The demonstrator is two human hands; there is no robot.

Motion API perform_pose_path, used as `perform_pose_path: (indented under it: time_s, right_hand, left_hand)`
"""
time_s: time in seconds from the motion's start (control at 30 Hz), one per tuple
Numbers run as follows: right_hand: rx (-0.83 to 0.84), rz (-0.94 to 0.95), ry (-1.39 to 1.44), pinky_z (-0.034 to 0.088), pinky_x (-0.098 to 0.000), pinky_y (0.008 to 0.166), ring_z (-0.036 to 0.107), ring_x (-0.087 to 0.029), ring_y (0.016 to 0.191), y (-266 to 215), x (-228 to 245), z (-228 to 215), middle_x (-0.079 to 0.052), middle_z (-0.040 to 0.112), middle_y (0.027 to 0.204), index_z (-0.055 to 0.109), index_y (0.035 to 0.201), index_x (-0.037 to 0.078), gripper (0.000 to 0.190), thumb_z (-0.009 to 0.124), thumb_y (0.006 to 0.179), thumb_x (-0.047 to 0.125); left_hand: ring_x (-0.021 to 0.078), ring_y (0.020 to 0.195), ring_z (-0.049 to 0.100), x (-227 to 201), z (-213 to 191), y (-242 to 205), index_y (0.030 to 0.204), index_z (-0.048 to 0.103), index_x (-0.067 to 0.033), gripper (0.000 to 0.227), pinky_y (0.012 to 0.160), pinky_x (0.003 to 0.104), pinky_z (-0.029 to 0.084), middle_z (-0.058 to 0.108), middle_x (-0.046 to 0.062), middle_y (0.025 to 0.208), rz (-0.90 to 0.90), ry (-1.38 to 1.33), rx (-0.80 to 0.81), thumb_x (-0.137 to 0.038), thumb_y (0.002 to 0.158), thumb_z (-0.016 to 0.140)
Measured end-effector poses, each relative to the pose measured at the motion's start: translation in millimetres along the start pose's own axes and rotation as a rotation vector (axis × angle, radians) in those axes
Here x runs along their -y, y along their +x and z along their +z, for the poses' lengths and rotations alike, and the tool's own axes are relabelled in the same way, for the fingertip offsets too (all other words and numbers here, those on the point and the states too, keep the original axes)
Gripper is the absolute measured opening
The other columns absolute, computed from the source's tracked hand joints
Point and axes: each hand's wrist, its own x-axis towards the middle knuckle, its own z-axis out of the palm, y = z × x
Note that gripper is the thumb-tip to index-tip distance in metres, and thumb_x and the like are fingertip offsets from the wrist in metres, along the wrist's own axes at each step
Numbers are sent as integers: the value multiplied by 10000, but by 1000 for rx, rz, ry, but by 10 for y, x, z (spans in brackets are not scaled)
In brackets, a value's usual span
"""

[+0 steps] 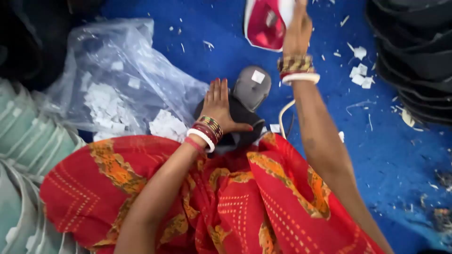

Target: Apply small labels to shoe components and secure them by pressing with a heated iron.

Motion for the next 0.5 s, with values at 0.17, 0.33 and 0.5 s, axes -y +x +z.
perform_pose_path:
  time_s: [0.17, 0.33, 0.5]
  right_hand:
    - [-317, 273, 603, 546, -366, 818, 663, -171, 881, -514, -153, -69, -52, 737, 1002, 686, 1216, -83, 739, 456, 1052, 600]
    - [-324, 201, 432, 475, -334, 895, 590, -148, 998, -765, -442, -251, -51, 679, 1124, 664, 1274, 12, 646, 378, 1135, 574]
    - [-449, 291, 582, 559, -346, 837, 639, -144, 966, -1187, 64, -302, -21, 645, 1048, 576, 1100, 164, 356, 386, 1048, 461]
  left_hand:
    - [454, 1554, 45, -22, -207, 14, 1575, 140, 53, 1565, 1234, 564, 80, 153, 287, 1654, 43, -95, -29, -937, 525, 745]
    - [434, 1491, 221, -143, -672, -38, 1336, 564, -79, 1109, 1191, 593, 146, 446, 186, 1483, 282, -160, 61, -793, 523, 808]
    - [252, 1190, 668, 35, -582, 151, 980, 770, -205, 441, 1090, 483, 434, 719, 32, 1108, 379, -158, 96, -598, 784, 726]
